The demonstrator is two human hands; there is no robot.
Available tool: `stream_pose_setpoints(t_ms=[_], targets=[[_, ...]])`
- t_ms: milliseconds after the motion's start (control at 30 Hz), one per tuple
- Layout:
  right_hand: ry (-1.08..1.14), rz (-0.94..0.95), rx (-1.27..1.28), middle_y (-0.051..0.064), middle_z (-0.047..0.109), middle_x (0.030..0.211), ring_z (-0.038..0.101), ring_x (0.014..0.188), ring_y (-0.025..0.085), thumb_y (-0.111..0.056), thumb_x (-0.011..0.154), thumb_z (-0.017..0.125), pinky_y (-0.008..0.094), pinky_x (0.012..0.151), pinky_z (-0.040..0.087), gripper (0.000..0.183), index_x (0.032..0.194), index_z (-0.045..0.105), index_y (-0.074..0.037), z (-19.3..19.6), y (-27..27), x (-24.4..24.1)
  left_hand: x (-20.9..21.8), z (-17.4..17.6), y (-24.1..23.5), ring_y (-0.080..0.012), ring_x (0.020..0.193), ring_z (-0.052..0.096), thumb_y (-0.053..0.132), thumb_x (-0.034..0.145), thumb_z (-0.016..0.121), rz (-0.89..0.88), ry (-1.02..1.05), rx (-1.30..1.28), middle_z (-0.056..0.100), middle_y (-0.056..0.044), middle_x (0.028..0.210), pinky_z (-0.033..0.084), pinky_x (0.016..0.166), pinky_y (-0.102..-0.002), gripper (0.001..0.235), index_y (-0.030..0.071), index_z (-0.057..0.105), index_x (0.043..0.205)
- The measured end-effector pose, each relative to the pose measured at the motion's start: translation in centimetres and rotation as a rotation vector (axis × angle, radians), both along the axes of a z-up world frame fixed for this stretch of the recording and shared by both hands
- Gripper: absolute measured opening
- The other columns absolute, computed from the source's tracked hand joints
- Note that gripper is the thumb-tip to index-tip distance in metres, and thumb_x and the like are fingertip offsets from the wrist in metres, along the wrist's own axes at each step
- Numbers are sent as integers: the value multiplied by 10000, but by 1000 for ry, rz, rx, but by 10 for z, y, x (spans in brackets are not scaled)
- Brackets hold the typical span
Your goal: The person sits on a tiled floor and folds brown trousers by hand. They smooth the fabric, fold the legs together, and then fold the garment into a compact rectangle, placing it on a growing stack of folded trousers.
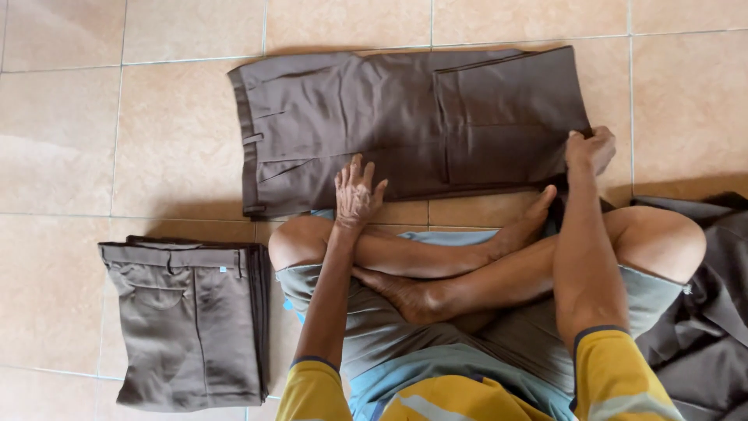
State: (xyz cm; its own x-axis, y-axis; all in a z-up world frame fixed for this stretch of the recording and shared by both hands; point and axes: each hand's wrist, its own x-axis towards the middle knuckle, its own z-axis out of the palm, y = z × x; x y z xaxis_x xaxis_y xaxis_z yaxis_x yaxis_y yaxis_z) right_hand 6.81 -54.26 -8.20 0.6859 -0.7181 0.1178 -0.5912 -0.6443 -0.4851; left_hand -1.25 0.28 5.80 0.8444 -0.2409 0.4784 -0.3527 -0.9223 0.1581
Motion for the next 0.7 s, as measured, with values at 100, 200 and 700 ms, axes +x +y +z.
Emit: stream_pose_setpoints(t_ms=[100,200,700], targets=[[61,-98,140,67,712,747,740,650,283,-389,800,873,429,508,600,288,959,762,-176,-21,-19,1,3,-26,2,-395,1230,568,401,826,781,-6,334,-10,554,-205,1375,529,931,-550,572,77,657,1281],[52,-156,276,59,698,761,716,619,250,-398,820,859,407,500,586,305,982,735,-171,12,4,-11,15,-29,-7,-386,1199,588,444,765,820,10,334,-2,595,-191,1324,499,948,-535,582,108,680,1220],[121,-100,459,230,722,1062,687,1087,407,-592,942,745,485,894,564,552,1098,749,-63,84,26,-18,74,-64,-185,-403,958,740,279,851,754,375,382,-692,746,-139,1014,577,870,-527,262,115,703,1048]])
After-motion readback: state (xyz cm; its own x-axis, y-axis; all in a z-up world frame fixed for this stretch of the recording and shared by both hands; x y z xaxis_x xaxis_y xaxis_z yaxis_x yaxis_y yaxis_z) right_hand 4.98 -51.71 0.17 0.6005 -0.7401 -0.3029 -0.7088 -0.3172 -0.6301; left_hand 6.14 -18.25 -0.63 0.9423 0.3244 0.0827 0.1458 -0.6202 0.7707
